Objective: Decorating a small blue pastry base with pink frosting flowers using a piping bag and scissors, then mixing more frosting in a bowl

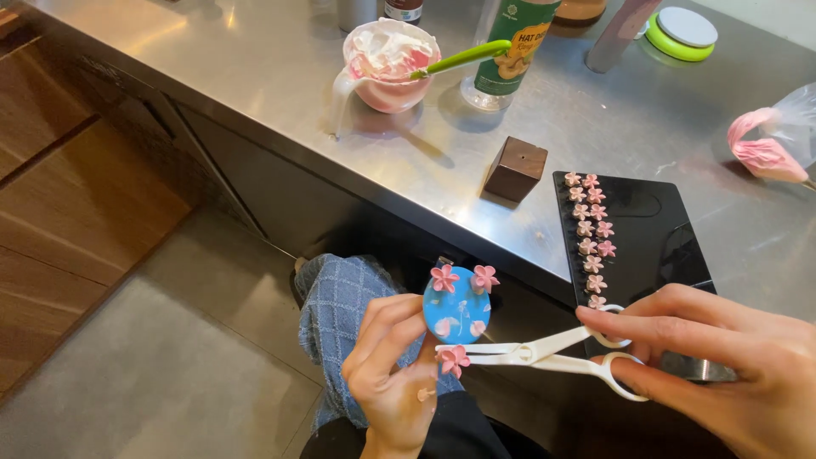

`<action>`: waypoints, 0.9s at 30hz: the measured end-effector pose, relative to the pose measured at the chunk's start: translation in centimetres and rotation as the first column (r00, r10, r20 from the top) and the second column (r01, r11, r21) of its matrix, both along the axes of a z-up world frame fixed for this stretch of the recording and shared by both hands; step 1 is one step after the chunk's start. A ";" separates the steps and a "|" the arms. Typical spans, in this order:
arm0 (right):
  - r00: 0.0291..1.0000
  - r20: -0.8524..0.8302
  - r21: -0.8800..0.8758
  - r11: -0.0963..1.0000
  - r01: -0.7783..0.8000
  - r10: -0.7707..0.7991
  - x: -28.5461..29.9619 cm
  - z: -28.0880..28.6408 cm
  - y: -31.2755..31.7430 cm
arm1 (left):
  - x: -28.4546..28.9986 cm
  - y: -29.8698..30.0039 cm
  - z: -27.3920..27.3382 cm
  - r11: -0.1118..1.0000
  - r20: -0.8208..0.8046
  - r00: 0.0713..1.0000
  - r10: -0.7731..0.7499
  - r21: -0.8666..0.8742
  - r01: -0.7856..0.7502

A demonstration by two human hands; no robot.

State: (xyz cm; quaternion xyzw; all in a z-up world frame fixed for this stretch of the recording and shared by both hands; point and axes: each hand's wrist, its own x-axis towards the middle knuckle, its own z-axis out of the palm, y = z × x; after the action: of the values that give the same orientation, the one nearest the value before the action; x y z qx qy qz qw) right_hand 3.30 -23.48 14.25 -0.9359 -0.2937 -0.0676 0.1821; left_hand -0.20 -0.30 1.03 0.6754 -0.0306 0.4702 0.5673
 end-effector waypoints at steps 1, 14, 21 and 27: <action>0.999 -0.025 -0.028 0.999 0.026 -0.026 0.0 -0.1 -0.4 | 0.1 -0.1 -0.1 1.000 -0.025 1.000 -0.006 -0.013 0.006; 0.801 -0.176 0.005 0.813 0.583 -0.573 4.0 -3.4 -14.3 | 3.0 2.0 -2.3 0.958 -0.148 0.988 0.039 -0.277 -0.079; 0.756 -0.266 -0.072 0.795 0.603 -0.598 5.1 -5.9 -15.5 | 3.5 2.7 -5.1 0.971 -0.080 0.994 -0.069 -0.232 0.049; 0.777 -0.299 -0.040 0.820 0.570 -0.554 5.7 -7.2 -15.8 | 3.7 3.3 -6.6 0.982 -0.091 0.990 -0.111 -0.163 0.095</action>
State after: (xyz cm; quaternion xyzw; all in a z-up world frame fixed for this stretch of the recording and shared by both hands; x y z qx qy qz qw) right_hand 9.04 -39.30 7.05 -0.9748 0.0318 0.0148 0.2204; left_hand 3.48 3.02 -5.61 0.6484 0.0002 0.4067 0.6436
